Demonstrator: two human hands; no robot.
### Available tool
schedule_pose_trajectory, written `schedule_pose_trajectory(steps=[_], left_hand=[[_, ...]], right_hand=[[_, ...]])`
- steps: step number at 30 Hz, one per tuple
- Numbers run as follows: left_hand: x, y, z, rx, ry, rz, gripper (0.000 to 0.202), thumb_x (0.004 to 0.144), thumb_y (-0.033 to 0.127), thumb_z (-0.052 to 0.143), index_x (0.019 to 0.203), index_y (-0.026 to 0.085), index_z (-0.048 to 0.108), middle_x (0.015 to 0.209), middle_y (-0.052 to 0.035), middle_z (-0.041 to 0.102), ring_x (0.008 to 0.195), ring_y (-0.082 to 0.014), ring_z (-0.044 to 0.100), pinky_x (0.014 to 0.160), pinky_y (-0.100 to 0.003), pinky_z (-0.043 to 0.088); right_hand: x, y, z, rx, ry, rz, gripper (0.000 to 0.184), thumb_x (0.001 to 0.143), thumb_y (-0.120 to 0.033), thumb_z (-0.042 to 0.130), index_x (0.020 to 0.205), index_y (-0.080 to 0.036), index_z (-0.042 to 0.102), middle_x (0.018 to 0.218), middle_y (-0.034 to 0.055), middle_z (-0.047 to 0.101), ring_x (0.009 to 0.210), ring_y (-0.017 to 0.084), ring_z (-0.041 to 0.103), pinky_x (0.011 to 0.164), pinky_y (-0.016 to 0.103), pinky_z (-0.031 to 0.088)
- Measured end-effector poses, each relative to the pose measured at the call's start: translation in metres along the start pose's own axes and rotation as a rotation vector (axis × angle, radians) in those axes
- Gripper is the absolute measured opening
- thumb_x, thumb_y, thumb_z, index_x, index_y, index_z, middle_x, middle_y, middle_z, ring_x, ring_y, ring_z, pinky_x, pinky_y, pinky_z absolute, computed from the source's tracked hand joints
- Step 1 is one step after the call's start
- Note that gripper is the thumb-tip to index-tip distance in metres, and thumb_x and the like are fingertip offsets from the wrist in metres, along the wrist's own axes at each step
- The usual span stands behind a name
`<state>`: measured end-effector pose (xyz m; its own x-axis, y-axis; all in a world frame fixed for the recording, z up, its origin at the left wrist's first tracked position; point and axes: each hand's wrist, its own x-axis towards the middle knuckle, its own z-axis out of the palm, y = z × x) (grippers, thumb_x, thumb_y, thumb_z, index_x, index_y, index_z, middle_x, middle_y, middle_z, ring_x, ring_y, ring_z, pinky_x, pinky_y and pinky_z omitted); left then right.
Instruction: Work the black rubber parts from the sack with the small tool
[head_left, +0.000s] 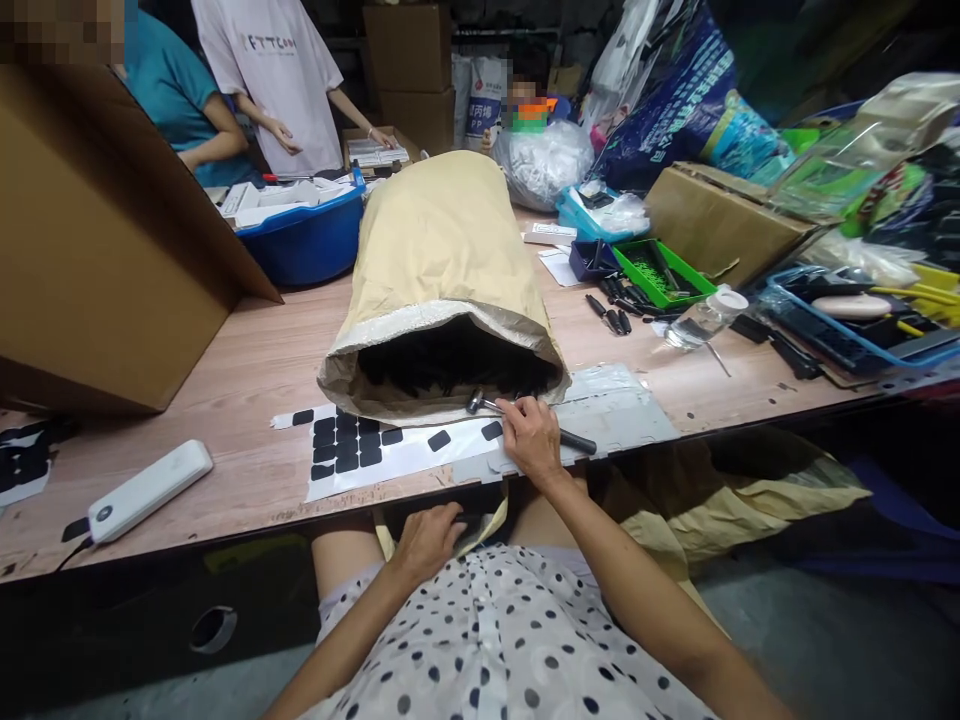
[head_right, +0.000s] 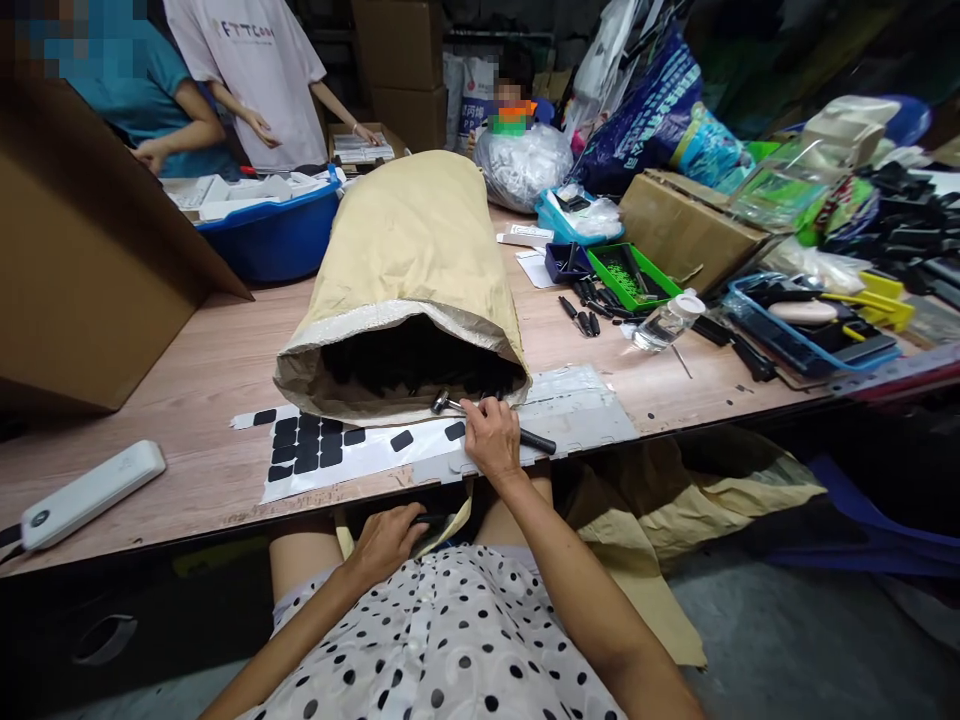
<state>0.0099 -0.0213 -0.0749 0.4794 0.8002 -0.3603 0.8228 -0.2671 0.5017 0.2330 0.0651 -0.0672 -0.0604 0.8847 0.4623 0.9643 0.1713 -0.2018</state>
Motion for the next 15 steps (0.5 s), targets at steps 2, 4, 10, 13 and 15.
schedule_pose_trajectory(steps=[2,4,10,13,15], left_hand=[[0.003,-0.004,0.005,0.055,-0.070,-0.186,0.031,0.094,0.026,0.049,0.120,0.025,0.065,0.103,-0.0095,0.076,0.098,-0.0269,0.072,0.081,-0.035,0.053],[0.003,-0.002,0.001,0.050,-0.108,-0.228,0.036,0.089,0.024,0.054,0.123,0.024,0.065,0.103,-0.0106,0.077,0.098,-0.0287,0.072,0.080,-0.036,0.053],[0.021,0.020,-0.065,-0.243,0.100,0.144,0.024,0.091,0.033,0.055,0.105,0.027,0.073,0.090,-0.0020,0.076,0.080,-0.0198,0.069,0.073,-0.029,0.053],[0.063,0.015,-0.110,-0.112,0.558,0.086,0.026,0.090,0.032,0.058,0.110,0.026,0.072,0.097,-0.0048,0.072,0.088,-0.0218,0.066,0.079,-0.032,0.052],[0.095,0.003,-0.132,0.004,0.714,-0.045,0.028,0.084,0.027,0.063,0.111,0.026,0.072,0.098,-0.0077,0.069,0.095,-0.0266,0.065,0.079,-0.035,0.052]], right_hand=[[0.000,0.000,0.000,-0.008,-0.005,0.001,0.037,0.089,-0.016,0.053,0.119,-0.028,0.070,0.092,0.0074,0.056,0.084,0.022,0.043,0.071,0.033,0.030],[0.000,0.000,-0.001,-0.017,-0.002,-0.001,0.037,0.089,-0.016,0.052,0.119,-0.028,0.070,0.092,0.0072,0.056,0.084,0.022,0.043,0.071,0.033,0.030],[0.000,-0.001,0.000,-0.031,0.014,-0.010,0.037,0.090,-0.015,0.051,0.118,-0.027,0.071,0.091,0.0076,0.056,0.084,0.022,0.043,0.071,0.033,0.030],[0.000,-0.001,0.000,-0.026,0.007,-0.009,0.037,0.089,-0.016,0.052,0.118,-0.027,0.071,0.092,0.0079,0.056,0.085,0.022,0.043,0.071,0.033,0.031],[0.001,-0.002,0.001,-0.023,0.006,-0.010,0.037,0.089,-0.016,0.052,0.119,-0.027,0.071,0.092,0.0077,0.056,0.085,0.022,0.043,0.072,0.033,0.031]])
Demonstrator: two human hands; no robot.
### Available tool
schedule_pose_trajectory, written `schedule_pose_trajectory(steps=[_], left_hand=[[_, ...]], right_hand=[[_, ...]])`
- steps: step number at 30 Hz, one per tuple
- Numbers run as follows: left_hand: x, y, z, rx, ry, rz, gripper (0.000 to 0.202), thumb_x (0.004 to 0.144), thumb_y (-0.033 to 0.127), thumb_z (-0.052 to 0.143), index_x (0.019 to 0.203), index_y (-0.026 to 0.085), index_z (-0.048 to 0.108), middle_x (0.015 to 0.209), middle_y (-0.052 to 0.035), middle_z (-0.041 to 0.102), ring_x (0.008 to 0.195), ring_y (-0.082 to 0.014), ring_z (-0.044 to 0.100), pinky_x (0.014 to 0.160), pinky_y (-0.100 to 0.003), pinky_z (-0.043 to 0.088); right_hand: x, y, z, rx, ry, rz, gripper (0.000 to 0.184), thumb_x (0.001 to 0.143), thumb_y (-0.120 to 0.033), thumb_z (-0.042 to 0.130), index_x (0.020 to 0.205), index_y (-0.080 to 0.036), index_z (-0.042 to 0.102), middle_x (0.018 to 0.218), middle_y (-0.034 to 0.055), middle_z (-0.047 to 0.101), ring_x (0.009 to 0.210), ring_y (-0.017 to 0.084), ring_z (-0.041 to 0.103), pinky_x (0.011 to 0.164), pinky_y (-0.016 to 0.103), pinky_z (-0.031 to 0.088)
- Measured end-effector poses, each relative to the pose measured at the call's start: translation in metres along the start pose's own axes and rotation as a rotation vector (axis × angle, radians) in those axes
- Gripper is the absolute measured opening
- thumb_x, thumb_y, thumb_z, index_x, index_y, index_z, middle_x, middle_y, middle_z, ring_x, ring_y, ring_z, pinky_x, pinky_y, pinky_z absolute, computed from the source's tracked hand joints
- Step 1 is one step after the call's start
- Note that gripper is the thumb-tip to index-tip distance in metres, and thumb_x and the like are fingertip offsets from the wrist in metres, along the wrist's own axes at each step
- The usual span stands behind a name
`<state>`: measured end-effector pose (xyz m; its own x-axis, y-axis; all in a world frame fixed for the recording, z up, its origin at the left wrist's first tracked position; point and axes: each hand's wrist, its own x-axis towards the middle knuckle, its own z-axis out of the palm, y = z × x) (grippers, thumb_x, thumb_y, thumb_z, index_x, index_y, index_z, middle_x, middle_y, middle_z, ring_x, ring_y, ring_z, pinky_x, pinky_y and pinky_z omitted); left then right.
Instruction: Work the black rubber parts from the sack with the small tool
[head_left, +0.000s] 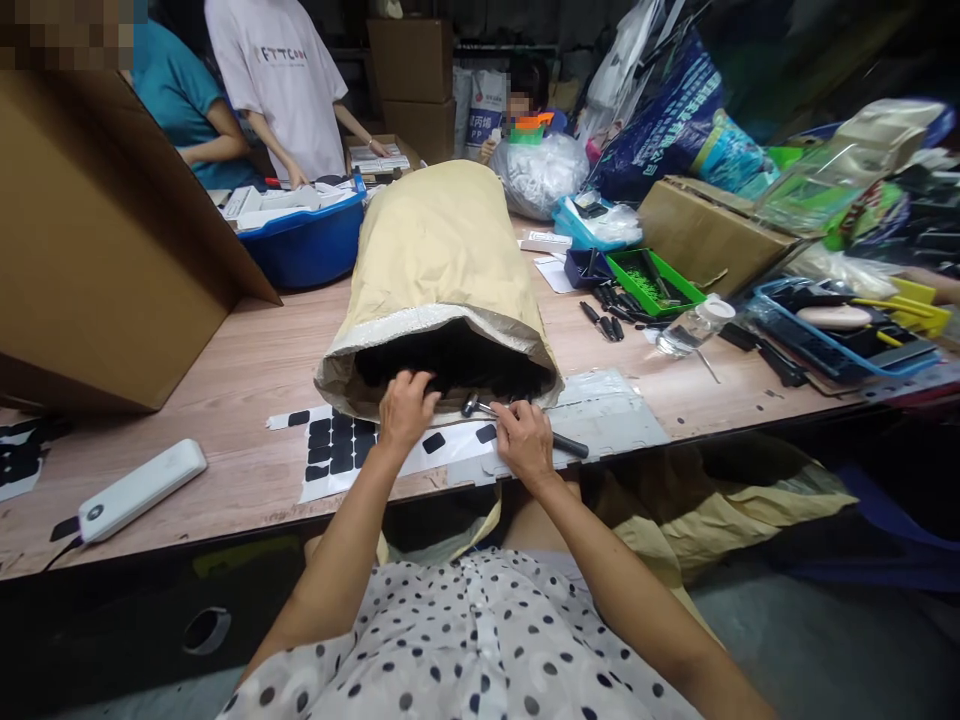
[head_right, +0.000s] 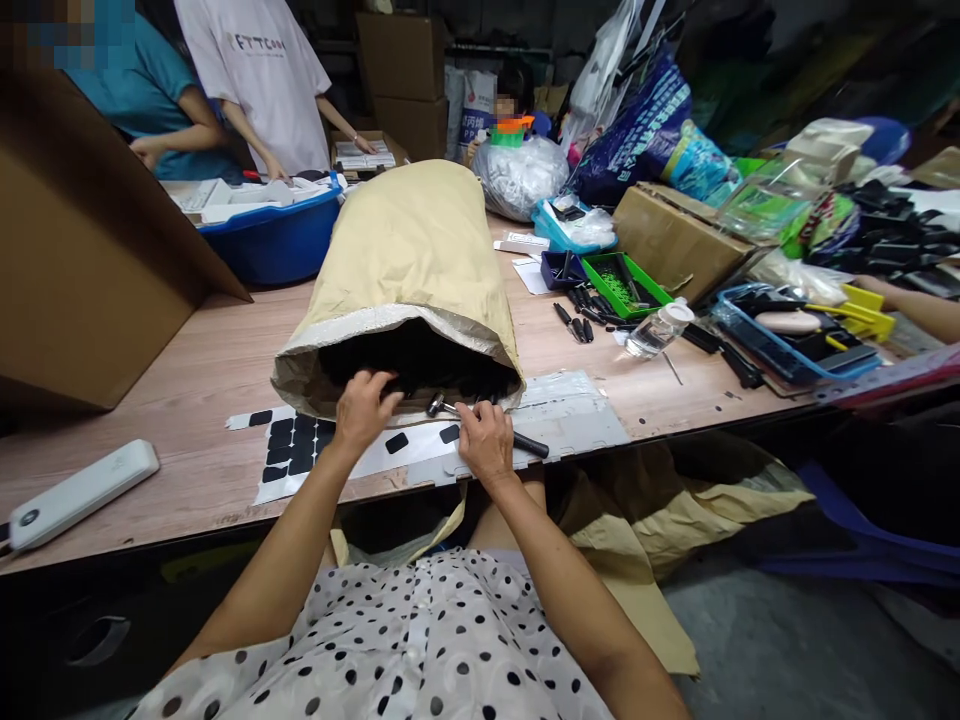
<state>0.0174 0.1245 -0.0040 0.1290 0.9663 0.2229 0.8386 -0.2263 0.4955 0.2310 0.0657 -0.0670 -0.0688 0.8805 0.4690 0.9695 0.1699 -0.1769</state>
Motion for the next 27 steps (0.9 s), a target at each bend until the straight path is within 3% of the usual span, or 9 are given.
schedule_pose_trajectory(steps=[3,7,11,14,17,19,23,27], left_hand=[[0.037,-0.020,0.012,0.131,0.040,-0.014,0.028,0.076,0.019,0.067,0.102,0.027,0.074,0.100,-0.0094,0.067,0.101,-0.0310,0.061,0.080,-0.039,0.051],[0.048,-0.033,0.021,0.194,0.079,0.071,0.022,0.074,0.016,0.067,0.092,0.027,0.073,0.104,-0.0092,0.066,0.101,-0.0307,0.058,0.084,-0.042,0.049],[0.028,-0.025,0.011,0.196,0.059,0.069,0.011,0.082,0.024,0.066,0.090,0.027,0.072,0.098,-0.0092,0.066,0.101,-0.0310,0.058,0.083,-0.041,0.047],[-0.002,-0.014,0.005,0.130,-0.014,0.161,0.014,0.088,0.032,0.063,0.097,0.026,0.072,0.095,-0.0079,0.067,0.096,-0.0280,0.059,0.082,-0.039,0.046],[-0.033,-0.006,0.012,0.050,-0.153,0.283,0.013,0.090,0.033,0.062,0.097,0.025,0.071,0.091,-0.0054,0.067,0.089,-0.0239,0.060,0.080,-0.036,0.046],[-0.047,-0.004,0.022,0.008,-0.184,0.284,0.013,0.091,0.032,0.061,0.097,0.024,0.071,0.089,-0.0049,0.065,0.088,-0.0227,0.059,0.079,-0.035,0.046],[-0.055,-0.008,0.039,-0.100,-0.111,0.239,0.016,0.089,0.029,0.063,0.102,0.023,0.070,0.091,-0.0043,0.064,0.087,-0.0215,0.059,0.082,-0.035,0.048],[-0.051,-0.014,0.042,-0.213,-0.097,0.254,0.020,0.081,0.024,0.069,0.100,0.022,0.069,0.088,-0.0026,0.064,0.085,-0.0212,0.059,0.081,-0.035,0.049]], right_hand=[[0.001,-0.001,0.000,0.002,-0.004,0.002,0.037,0.088,-0.016,0.053,0.119,-0.027,0.070,0.092,0.0074,0.056,0.084,0.022,0.043,0.072,0.033,0.032],[0.002,-0.004,-0.002,0.008,-0.016,0.005,0.039,0.088,-0.015,0.053,0.120,-0.028,0.070,0.092,0.0076,0.057,0.085,0.022,0.044,0.073,0.033,0.032],[0.002,-0.005,-0.004,0.013,-0.016,0.020,0.038,0.089,-0.014,0.053,0.120,-0.027,0.071,0.092,0.0075,0.058,0.085,0.022,0.045,0.073,0.033,0.033],[0.002,-0.005,-0.003,0.015,-0.007,0.027,0.037,0.089,-0.014,0.052,0.119,-0.027,0.071,0.092,0.0074,0.058,0.085,0.022,0.045,0.073,0.033,0.032],[0.003,-0.004,-0.003,0.014,-0.004,0.025,0.036,0.090,-0.015,0.052,0.118,-0.027,0.071,0.092,0.0073,0.058,0.085,0.022,0.045,0.073,0.033,0.032],[0.002,-0.004,-0.003,0.014,-0.005,0.027,0.035,0.090,-0.016,0.052,0.118,-0.027,0.071,0.092,0.0073,0.058,0.085,0.022,0.045,0.073,0.033,0.032],[0.002,-0.002,-0.002,0.018,-0.014,0.036,0.035,0.091,-0.017,0.052,0.119,-0.026,0.071,0.093,0.0072,0.058,0.085,0.021,0.045,0.074,0.033,0.032],[0.004,0.000,-0.002,0.042,-0.022,0.059,0.033,0.091,-0.018,0.053,0.116,-0.027,0.072,0.092,0.0071,0.059,0.085,0.021,0.046,0.075,0.032,0.033]])
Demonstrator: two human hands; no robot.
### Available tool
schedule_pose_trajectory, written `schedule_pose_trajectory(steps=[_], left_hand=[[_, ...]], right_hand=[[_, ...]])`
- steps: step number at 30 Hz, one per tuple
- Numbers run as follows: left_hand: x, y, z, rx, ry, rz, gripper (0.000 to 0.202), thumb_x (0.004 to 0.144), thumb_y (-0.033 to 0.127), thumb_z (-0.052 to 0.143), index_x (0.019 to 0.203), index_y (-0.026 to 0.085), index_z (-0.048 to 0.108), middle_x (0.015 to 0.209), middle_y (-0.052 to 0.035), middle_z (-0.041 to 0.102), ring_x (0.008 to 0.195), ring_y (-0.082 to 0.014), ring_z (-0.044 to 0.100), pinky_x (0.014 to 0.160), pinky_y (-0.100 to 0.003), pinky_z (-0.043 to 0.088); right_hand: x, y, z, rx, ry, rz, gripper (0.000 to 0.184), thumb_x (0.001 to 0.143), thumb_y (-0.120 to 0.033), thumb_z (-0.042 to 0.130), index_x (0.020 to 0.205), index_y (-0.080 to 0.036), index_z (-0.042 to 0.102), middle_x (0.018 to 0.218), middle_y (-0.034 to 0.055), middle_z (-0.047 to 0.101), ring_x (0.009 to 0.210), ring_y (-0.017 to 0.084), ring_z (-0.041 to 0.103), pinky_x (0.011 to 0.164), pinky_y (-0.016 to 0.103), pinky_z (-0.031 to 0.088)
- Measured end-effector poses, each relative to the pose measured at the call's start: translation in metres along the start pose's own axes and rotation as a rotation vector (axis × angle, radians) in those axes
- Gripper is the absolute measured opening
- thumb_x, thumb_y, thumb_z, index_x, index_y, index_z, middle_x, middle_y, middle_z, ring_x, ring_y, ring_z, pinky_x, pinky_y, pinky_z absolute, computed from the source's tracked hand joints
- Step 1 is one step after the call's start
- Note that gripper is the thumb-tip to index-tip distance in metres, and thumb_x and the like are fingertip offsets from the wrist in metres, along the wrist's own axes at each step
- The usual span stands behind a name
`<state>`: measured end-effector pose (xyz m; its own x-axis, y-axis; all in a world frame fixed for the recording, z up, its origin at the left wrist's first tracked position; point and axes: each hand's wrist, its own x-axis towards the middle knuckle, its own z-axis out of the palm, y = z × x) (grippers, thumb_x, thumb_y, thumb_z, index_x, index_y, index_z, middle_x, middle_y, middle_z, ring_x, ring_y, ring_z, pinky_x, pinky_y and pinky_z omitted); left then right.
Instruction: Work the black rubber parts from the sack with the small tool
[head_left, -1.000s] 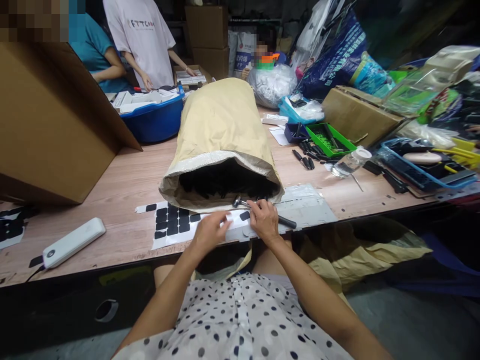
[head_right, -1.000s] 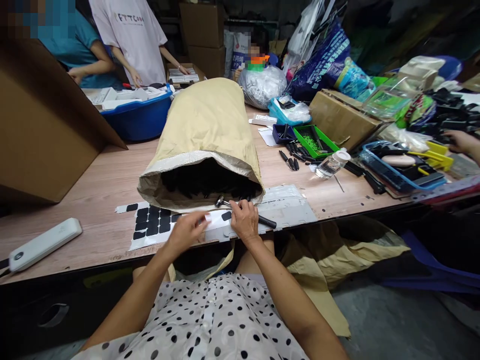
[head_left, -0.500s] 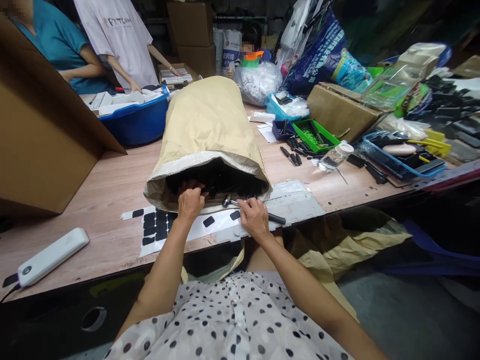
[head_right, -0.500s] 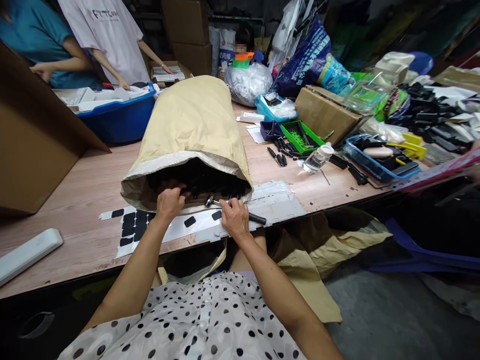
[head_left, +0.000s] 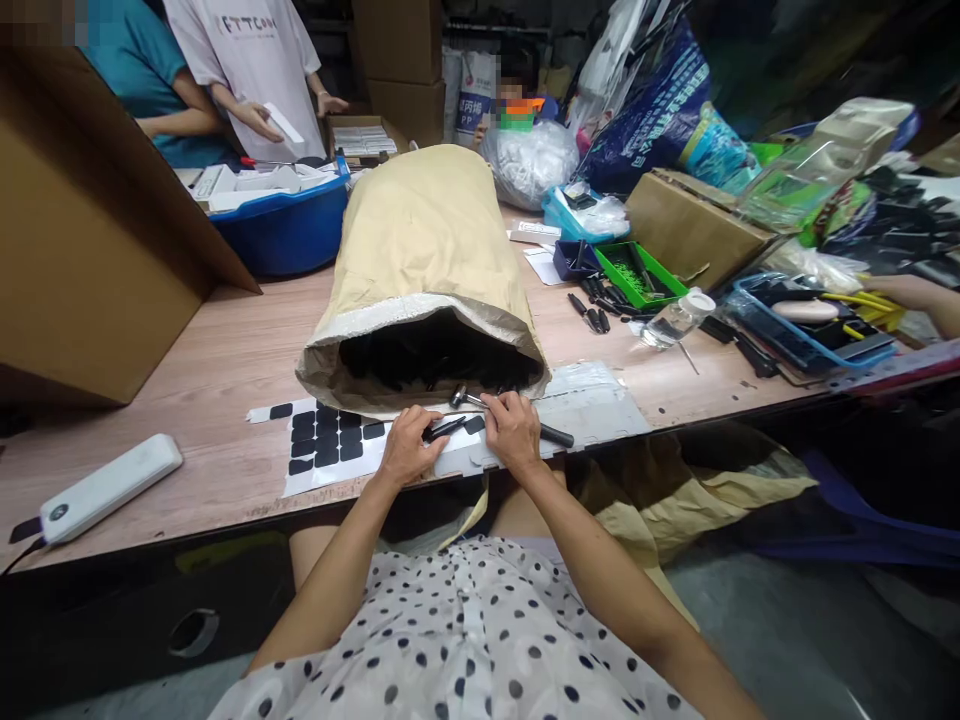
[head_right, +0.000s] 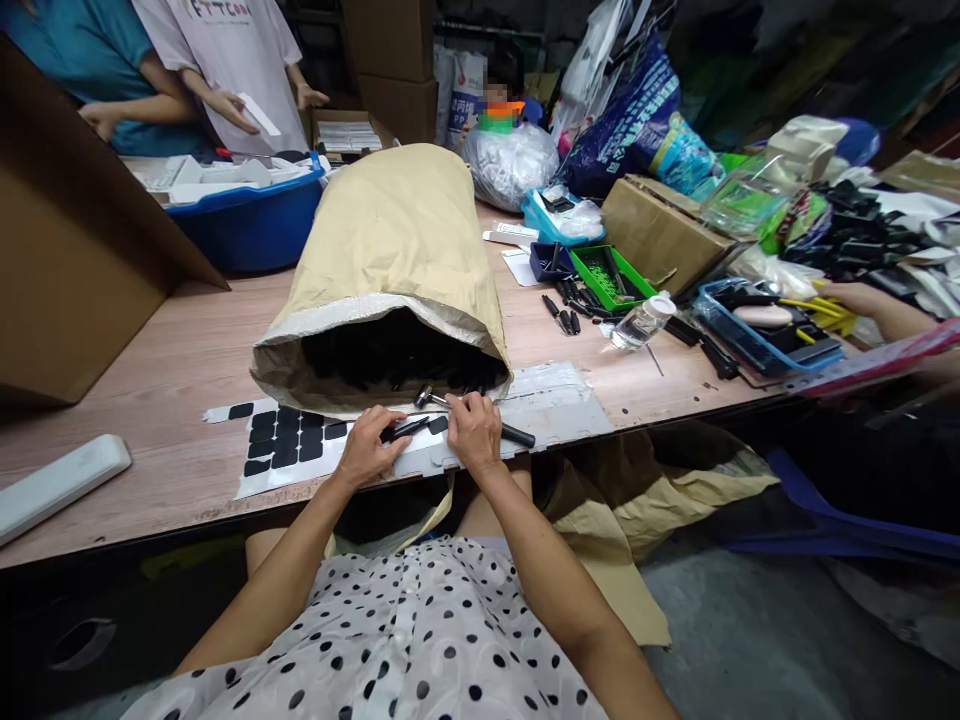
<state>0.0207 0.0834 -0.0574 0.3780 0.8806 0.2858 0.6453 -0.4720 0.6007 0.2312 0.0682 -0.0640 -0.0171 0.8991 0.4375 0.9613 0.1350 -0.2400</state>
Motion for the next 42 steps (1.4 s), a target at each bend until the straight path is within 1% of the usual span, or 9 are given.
schedule_pose_trajectory(steps=[3,6,14,20,25,29,33,36,42], left_hand=[[0.002,-0.002,-0.001,-0.041,0.001,-0.004,0.012,0.081,0.021,0.068,0.093,0.022,0.070,0.088,-0.0027,0.065,0.085,-0.0209,0.059,0.081,-0.035,0.049],[0.002,-0.002,0.000,-0.063,-0.002,-0.014,0.012,0.082,0.021,0.068,0.094,0.022,0.072,0.087,-0.0024,0.065,0.085,-0.0205,0.060,0.081,-0.034,0.050],[0.002,-0.002,0.004,-0.105,0.002,-0.053,0.015,0.085,0.025,0.068,0.098,0.024,0.076,0.085,-0.0021,0.064,0.085,-0.0193,0.061,0.082,-0.034,0.050],[0.003,-0.001,0.005,-0.110,0.000,-0.069,0.018,0.084,0.024,0.069,0.099,0.025,0.077,0.085,-0.0014,0.064,0.083,-0.0183,0.061,0.080,-0.033,0.050],[0.004,-0.001,0.006,-0.110,0.008,-0.077,0.018,0.083,0.022,0.070,0.099,0.025,0.077,0.083,-0.0009,0.063,0.082,-0.0179,0.061,0.078,-0.032,0.049],[0.004,0.000,0.007,-0.118,0.012,-0.084,0.016,0.082,0.022,0.071,0.098,0.025,0.076,0.085,-0.0012,0.064,0.085,-0.0186,0.062,0.080,-0.032,0.050],[0.003,-0.001,0.008,-0.150,0.048,-0.115,0.033,0.078,0.021,0.074,0.111,0.024,0.069,0.085,0.0005,0.065,0.083,-0.0185,0.062,0.080,-0.033,0.050],[0.003,-0.002,0.010,-0.179,0.076,-0.141,0.045,0.076,0.019,0.075,0.118,0.025,0.063,0.085,0.0024,0.065,0.081,-0.0175,0.061,0.080,-0.032,0.051],[0.003,0.002,0.008,-0.129,0.042,-0.086,0.027,0.073,0.016,0.072,0.099,0.024,0.067,0.086,0.0002,0.065,0.086,-0.0204,0.062,0.083,-0.035,0.051]], right_hand=[[0.003,0.002,-0.002,0.049,-0.025,0.044,0.031,0.090,-0.017,0.054,0.112,-0.026,0.074,0.090,0.0066,0.061,0.085,0.021,0.049,0.075,0.032,0.036],[0.000,0.000,-0.010,0.130,-0.018,0.099,0.030,0.092,-0.019,0.052,0.110,-0.025,0.075,0.089,0.0064,0.062,0.085,0.021,0.053,0.076,0.032,0.041],[-0.030,-0.022,-0.037,0.421,0.030,0.096,0.037,0.100,-0.024,0.040,0.122,-0.023,0.069,0.099,0.0058,0.068,0.093,0.017,0.063,0.081,0.026,0.050],[-0.042,-0.027,-0.042,0.313,0.024,0.022,0.039,0.099,-0.017,0.042,0.124,-0.027,0.070,0.083,0.0031,0.063,0.079,0.015,0.060,0.071,0.023,0.048],[-0.044,-0.028,-0.039,0.235,0.049,-0.053,0.040,0.097,-0.013,0.043,0.121,-0.026,0.072,0.081,0.0032,0.062,0.077,0.015,0.059,0.066,0.022,0.045],[-0.041,-0.031,-0.041,0.243,0.060,-0.033,0.040,0.098,-0.014,0.043,0.123,-0.027,0.071,0.081,0.0027,0.061,0.076,0.014,0.058,0.065,0.022,0.045],[-0.041,-0.037,-0.041,0.265,0.056,-0.070,0.043,0.097,-0.012,0.042,0.125,-0.028,0.069,0.084,0.0030,0.061,0.079,0.014,0.058,0.069,0.022,0.046],[-0.042,-0.039,-0.037,0.241,0.028,-0.097,0.042,0.096,-0.011,0.043,0.122,-0.029,0.071,0.081,0.0023,0.060,0.076,0.014,0.057,0.067,0.022,0.045],[-0.028,-0.020,-0.031,0.176,0.050,-0.036,0.038,0.097,-0.015,0.044,0.121,-0.028,0.071,0.086,0.0041,0.062,0.082,0.017,0.055,0.073,0.025,0.044]])
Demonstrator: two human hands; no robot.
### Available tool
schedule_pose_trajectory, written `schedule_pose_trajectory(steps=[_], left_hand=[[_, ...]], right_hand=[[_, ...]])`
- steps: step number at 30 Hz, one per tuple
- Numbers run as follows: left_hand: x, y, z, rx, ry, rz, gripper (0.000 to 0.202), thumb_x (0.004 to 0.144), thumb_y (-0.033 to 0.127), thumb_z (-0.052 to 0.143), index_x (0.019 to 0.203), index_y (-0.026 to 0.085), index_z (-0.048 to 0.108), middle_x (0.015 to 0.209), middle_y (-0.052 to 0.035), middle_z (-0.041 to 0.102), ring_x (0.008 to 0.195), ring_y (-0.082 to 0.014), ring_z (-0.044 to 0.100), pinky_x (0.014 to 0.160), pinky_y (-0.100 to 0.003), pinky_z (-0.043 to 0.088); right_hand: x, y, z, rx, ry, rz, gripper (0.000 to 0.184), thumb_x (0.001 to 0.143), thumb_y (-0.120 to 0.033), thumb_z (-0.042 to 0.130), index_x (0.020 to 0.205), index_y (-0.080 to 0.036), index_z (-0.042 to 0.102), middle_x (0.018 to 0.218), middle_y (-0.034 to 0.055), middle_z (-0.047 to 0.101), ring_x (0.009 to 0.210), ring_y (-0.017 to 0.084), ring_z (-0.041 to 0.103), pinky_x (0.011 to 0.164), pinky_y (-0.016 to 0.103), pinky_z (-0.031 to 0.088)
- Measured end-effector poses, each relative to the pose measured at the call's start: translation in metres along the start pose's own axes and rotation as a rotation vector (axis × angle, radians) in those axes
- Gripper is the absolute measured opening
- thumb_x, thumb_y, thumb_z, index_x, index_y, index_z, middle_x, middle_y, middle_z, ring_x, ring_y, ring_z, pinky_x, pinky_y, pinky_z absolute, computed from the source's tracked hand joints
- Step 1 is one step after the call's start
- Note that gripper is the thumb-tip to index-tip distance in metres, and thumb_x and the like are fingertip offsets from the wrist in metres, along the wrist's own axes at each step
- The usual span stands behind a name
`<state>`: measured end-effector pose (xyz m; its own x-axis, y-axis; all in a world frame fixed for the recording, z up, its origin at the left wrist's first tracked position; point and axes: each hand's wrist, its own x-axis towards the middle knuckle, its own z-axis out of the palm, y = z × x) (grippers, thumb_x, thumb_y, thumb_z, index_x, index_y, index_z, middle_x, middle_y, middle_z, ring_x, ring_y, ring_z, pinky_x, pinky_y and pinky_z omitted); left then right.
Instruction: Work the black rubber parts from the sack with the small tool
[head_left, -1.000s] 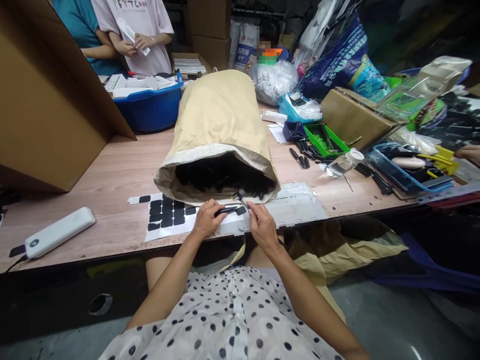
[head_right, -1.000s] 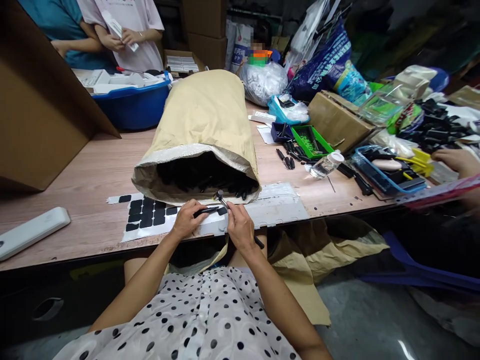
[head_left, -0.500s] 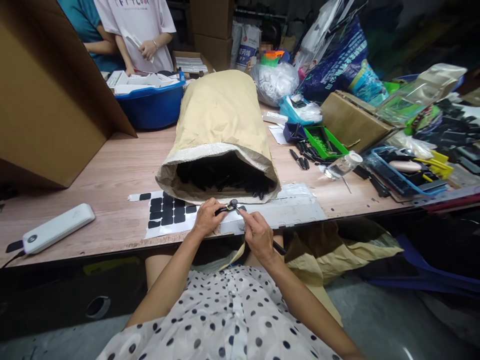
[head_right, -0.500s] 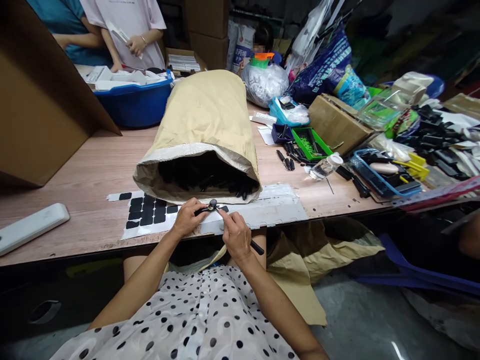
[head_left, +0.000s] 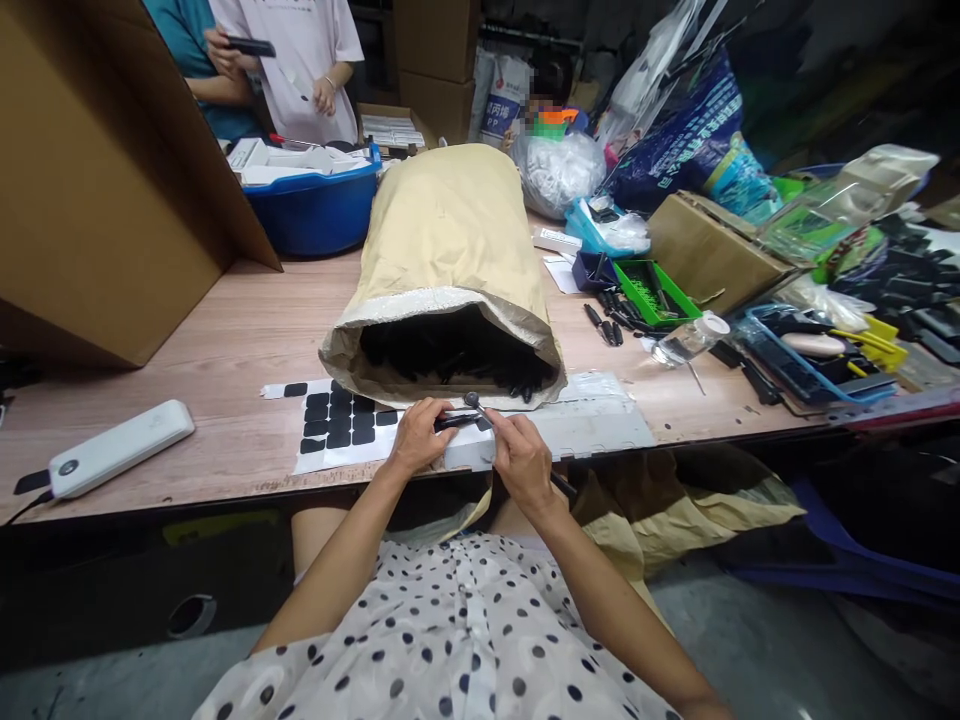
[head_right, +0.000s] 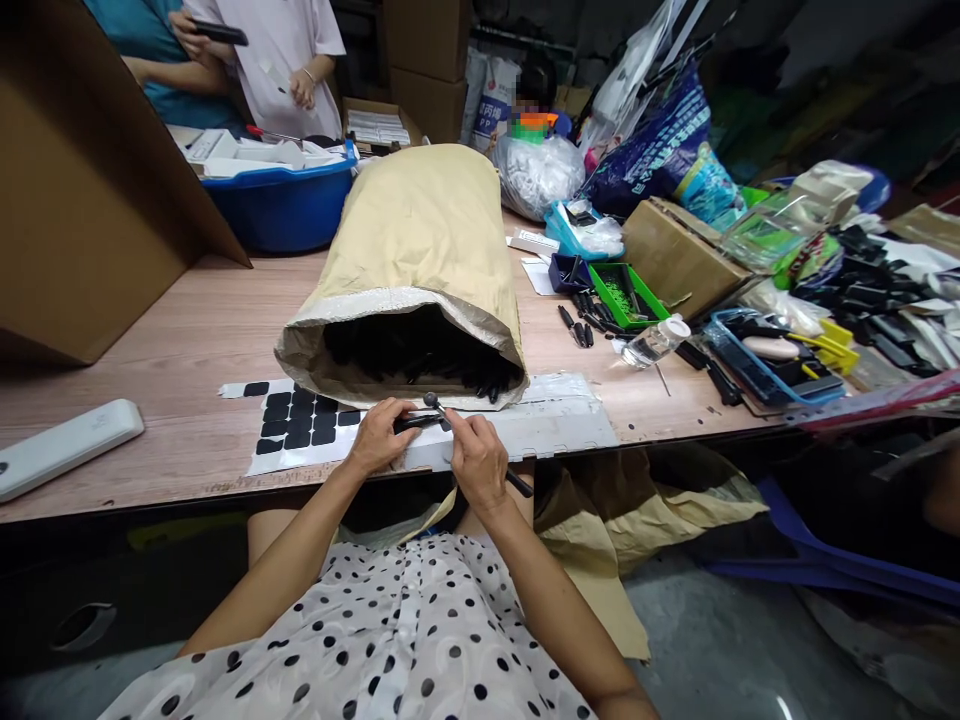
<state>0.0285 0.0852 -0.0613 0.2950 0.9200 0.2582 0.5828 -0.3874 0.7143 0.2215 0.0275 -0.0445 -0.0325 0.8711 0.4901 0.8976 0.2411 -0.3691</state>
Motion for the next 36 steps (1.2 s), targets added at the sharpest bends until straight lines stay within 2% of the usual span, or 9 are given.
schedule_pose_trajectory(steps=[6,14,17,20,22,25,28,31,36], left_hand=[[0.000,0.003,-0.001,0.069,-0.040,-0.012,0.012,0.077,0.017,0.067,0.087,0.023,0.068,0.086,-0.0016,0.065,0.088,-0.0214,0.062,0.084,-0.036,0.050],[-0.004,0.015,-0.013,0.083,-0.077,0.034,0.009,0.086,0.024,0.060,0.091,0.022,0.068,0.090,-0.0045,0.067,0.089,-0.0223,0.062,0.083,-0.036,0.050],[-0.031,0.029,-0.020,-0.001,-0.154,0.084,0.017,0.093,0.028,0.053,0.098,0.022,0.067,0.092,-0.0053,0.070,0.086,-0.0206,0.064,0.081,-0.033,0.050],[-0.070,0.040,-0.023,-0.101,-0.314,0.066,0.021,0.095,0.031,0.048,0.102,0.023,0.066,0.092,-0.0038,0.072,0.082,-0.0185,0.067,0.078,-0.029,0.051],[-0.093,0.041,-0.020,-0.094,-0.398,-0.040,0.022,0.095,0.031,0.047,0.103,0.024,0.066,0.091,-0.0027,0.073,0.081,-0.0187,0.069,0.076,-0.028,0.052],[-0.111,0.032,-0.011,0.061,-0.473,-0.297,0.021,0.094,0.027,0.048,0.105,0.024,0.066,0.093,-0.0039,0.075,0.086,-0.0220,0.071,0.077,-0.030,0.052],[-0.113,0.020,-0.002,0.293,-0.570,-0.512,0.022,0.094,0.025,0.048,0.098,0.020,0.068,0.097,-0.0111,0.076,0.095,-0.0277,0.072,0.080,-0.035,0.051],[-0.109,0.016,-0.003,0.365,-0.637,-0.572,0.022,0.093,0.025,0.050,0.095,0.017,0.070,0.097,-0.0157,0.075,0.095,-0.0298,0.072,0.079,-0.036,0.050],[-0.079,0.041,-0.022,-0.140,-0.684,-0.380,0.019,0.085,0.032,0.058,0.095,0.021,0.070,0.070,0.0003,0.070,0.066,-0.0178,0.065,0.062,-0.026,0.045]], right_hand=[[0.011,0.030,0.016,-0.148,0.019,-0.012,0.036,0.092,-0.012,0.049,0.112,-0.028,0.075,0.084,0.0051,0.059,0.079,0.018,0.047,0.069,0.029,0.035],[0.008,0.029,0.026,-0.176,0.050,-0.001,0.034,0.091,-0.013,0.052,0.111,-0.029,0.074,0.087,0.0053,0.058,0.082,0.019,0.045,0.070,0.030,0.030],[0.008,0.027,0.026,-0.191,0.061,0.002,0.034,0.091,-0.013,0.051,0.110,-0.029,0.074,0.087,0.0052,0.058,0.081,0.019,0.044,0.070,0.030,0.030],[0.008,0.026,0.026,-0.190,0.075,-0.001,0.034,0.090,-0.013,0.052,0.110,-0.028,0.074,0.087,0.0052,0.058,0.081,0.019,0.044,0.070,0.031,0.030],[0.008,0.025,0.026,-0.188,0.085,-0.007,0.033,0.091,-0.013,0.052,0.110,-0.028,0.074,0.087,0.0053,0.058,0.081,0.020,0.044,0.070,0.031,0.030],[0.009,0.025,0.027,-0.193,0.086,-0.003,0.034,0.090,-0.012,0.051,0.110,-0.028,0.074,0.086,0.0051,0.058,0.081,0.020,0.045,0.070,0.031,0.030],[0.009,0.025,0.027,-0.201,0.086,-0.004,0.034,0.090,-0.012,0.051,0.109,-0.028,0.074,0.086,0.0050,0.058,0.081,0.020,0.044,0.070,0.031,0.030],[0.009,0.025,0.028,-0.199,0.090,-0.006,0.034,0.090,-0.012,0.051,0.109,-0.028,0.074,0.086,0.0051,0.058,0.080,0.020,0.044,0.070,0.031,0.030],[0.008,0.026,0.029,-0.187,0.066,0.007,0.035,0.089,-0.012,0.051,0.112,-0.028,0.073,0.088,0.0058,0.058,0.082,0.020,0.044,0.070,0.031,0.030]])
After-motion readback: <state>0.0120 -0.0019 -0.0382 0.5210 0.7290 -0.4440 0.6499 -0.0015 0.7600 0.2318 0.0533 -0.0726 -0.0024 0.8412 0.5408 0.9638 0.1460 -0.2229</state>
